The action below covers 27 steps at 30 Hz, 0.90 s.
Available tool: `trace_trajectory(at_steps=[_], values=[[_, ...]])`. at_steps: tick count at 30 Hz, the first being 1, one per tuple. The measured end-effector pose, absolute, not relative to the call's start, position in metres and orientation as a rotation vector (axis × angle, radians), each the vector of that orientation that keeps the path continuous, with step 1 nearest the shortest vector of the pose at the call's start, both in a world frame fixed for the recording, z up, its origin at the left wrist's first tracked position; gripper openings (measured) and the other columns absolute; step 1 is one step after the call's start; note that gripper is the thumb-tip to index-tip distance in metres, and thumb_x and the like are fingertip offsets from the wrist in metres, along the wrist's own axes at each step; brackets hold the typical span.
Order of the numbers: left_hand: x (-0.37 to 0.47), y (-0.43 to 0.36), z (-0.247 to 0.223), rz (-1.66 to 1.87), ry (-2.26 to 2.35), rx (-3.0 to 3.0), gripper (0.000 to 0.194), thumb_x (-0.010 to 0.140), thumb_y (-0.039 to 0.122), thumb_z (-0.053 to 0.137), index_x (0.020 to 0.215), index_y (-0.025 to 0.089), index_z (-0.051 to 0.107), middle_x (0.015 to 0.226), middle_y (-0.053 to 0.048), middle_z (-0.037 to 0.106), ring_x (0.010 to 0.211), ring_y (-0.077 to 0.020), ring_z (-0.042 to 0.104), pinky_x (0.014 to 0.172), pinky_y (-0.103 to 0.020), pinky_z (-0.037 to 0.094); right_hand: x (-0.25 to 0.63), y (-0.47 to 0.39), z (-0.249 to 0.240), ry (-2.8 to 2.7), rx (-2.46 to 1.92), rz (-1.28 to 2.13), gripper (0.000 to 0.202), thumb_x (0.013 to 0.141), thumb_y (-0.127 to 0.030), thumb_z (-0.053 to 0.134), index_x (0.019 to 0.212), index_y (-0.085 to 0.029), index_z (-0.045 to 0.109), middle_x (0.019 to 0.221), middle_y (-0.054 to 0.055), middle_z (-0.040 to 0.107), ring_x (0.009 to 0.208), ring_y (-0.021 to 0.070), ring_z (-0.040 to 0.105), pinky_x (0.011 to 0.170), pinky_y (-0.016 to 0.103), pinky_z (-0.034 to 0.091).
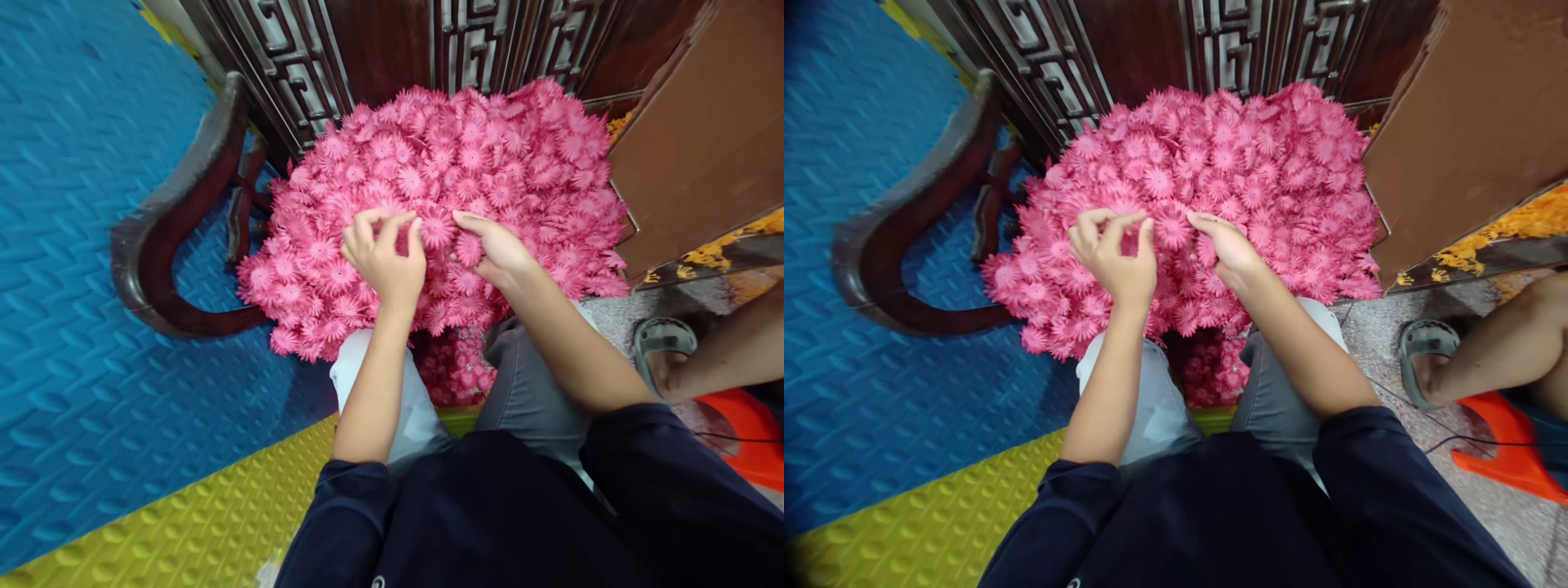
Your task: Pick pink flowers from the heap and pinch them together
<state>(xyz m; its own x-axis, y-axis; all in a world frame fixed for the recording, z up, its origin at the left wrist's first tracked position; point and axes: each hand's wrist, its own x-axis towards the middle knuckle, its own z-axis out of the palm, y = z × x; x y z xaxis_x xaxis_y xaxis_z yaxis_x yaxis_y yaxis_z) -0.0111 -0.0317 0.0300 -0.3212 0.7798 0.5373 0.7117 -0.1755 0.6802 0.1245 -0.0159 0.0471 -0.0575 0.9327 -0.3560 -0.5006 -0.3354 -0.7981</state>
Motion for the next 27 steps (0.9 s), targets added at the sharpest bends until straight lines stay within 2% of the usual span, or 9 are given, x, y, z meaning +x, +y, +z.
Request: trace_trajectory(at_steps=[2, 4, 8, 14, 18, 22, 23, 25, 27], values=[[-0.005, -0.032, 0.027, 1.407, 1.913, 1.893, 0.019, 0.081, 0.044, 0.07, 0.084, 0.026, 0.072, 0.104, -0.008, 0.062, 0.11, -0.0296, 0.052, 0.099, -0.047, 0.038, 0.124, -0.018, 0.049, -0.625, -1.078, 1.66, 0.017, 0.087, -0.015, 0.055, 0.071, -0.018, 0.061, 0.062, -0.004, 0.06, 0.055, 0.0082, 0.053, 0.053, 0.022, 0.045], [-0.004, -0.03, 0.024, 1.352, 1.879, 1.963, 0.016, 0.078, 0.043, 0.074, 0.082, 0.027, 0.073, 0.102, -0.007, 0.063, 0.106, -0.0288, 0.053, 0.097, -0.046, 0.039, 0.124, -0.019, 0.05, -0.652, -1.08, 1.669, 0.018, 0.088, -0.016, 0.054, 0.071, -0.018, 0.059, 0.06, -0.004, 0.058, 0.052, 0.0083, 0.05, 0.049, 0.022, 0.041], [-0.008, -0.027, 0.022, 1.388, 1.879, 1.948, 0.011, 0.079, 0.038, 0.073, 0.078, 0.026, 0.073, 0.098, -0.006, 0.063, 0.101, -0.027, 0.054, 0.096, -0.045, 0.04, 0.124, -0.021, 0.051, -0.716, -1.039, 1.7, 0.015, 0.088, -0.015, 0.054, 0.074, -0.018, 0.06, 0.063, -0.004, 0.059, 0.055, 0.0082, 0.052, 0.051, 0.021, 0.041], [-0.008, -0.028, 0.021, 1.458, 1.827, 1.917, 0.016, 0.083, 0.037, 0.068, 0.077, 0.023, 0.066, 0.097, -0.006, 0.059, 0.103, -0.0256, 0.054, 0.099, -0.042, 0.039, 0.124, -0.021, 0.052, -0.706, -1.03, 1.709, 0.009, 0.086, -0.016, 0.058, 0.078, -0.018, 0.059, 0.069, -0.004, 0.062, 0.059, 0.0079, 0.055, 0.054, 0.02, 0.045], [-0.011, -0.026, 0.019, 1.677, 1.76, 1.842, 0.021, 0.087, 0.041, 0.062, 0.078, 0.022, 0.06, 0.093, -0.005, 0.056, 0.099, -0.0224, 0.054, 0.095, -0.038, 0.041, 0.126, -0.017, 0.049, -0.66, -1.074, 1.698, 0.013, 0.087, -0.017, 0.054, 0.074, -0.019, 0.057, 0.067, -0.002, 0.062, 0.061, 0.0112, 0.058, 0.057, 0.024, 0.048], [-0.03, -0.02, 0.024, 2.029, 1.914, 1.467, 0.022, 0.095, 0.039, 0.046, 0.083, 0.022, 0.052, 0.092, -0.004, 0.051, 0.095, -0.0204, 0.053, 0.092, -0.039, 0.042, 0.129, -0.011, 0.043, -0.583, -1.13, 1.634, 0.013, 0.088, -0.021, 0.054, 0.074, -0.02, 0.056, 0.072, 0.0, 0.066, 0.072, 0.0147, 0.064, 0.066, 0.029, 0.054], [-0.036, -0.018, 0.026, 2.079, 1.963, 1.385, 0.018, 0.095, 0.036, 0.047, 0.085, 0.022, 0.051, 0.093, -0.004, 0.051, 0.095, -0.0207, 0.052, 0.094, -0.04, 0.04, 0.129, -0.01, 0.041, -0.563, -1.137, 1.61, 0.013, 0.087, -0.02, 0.054, 0.075, -0.02, 0.057, 0.072, -0.001, 0.066, 0.072, 0.0143, 0.064, 0.068, 0.029, 0.055], [-0.044, -0.017, 0.03, 2.089, 2.044, 1.365, 0.01, 0.089, 0.03, 0.06, 0.09, 0.022, 0.054, 0.095, -0.005, 0.052, 0.097, -0.0221, 0.051, 0.099, -0.044, 0.037, 0.128, -0.01, 0.039, -0.553, -1.136, 1.591, 0.011, 0.086, -0.018, 0.055, 0.076, -0.02, 0.057, 0.07, -0.002, 0.065, 0.068, 0.0123, 0.062, 0.067, 0.026, 0.055], [-0.045, -0.019, 0.032, 2.03, 2.065, 1.488, 0.024, 0.079, 0.024, 0.072, 0.099, 0.022, 0.058, 0.099, -0.005, 0.054, 0.099, -0.0237, 0.051, 0.102, -0.046, 0.035, 0.126, -0.012, 0.039, -0.576, -1.119, 1.606, 0.009, 0.085, -0.016, 0.056, 0.077, -0.02, 0.058, 0.067, -0.004, 0.062, 0.063, 0.0102, 0.059, 0.063, 0.023, 0.052]])
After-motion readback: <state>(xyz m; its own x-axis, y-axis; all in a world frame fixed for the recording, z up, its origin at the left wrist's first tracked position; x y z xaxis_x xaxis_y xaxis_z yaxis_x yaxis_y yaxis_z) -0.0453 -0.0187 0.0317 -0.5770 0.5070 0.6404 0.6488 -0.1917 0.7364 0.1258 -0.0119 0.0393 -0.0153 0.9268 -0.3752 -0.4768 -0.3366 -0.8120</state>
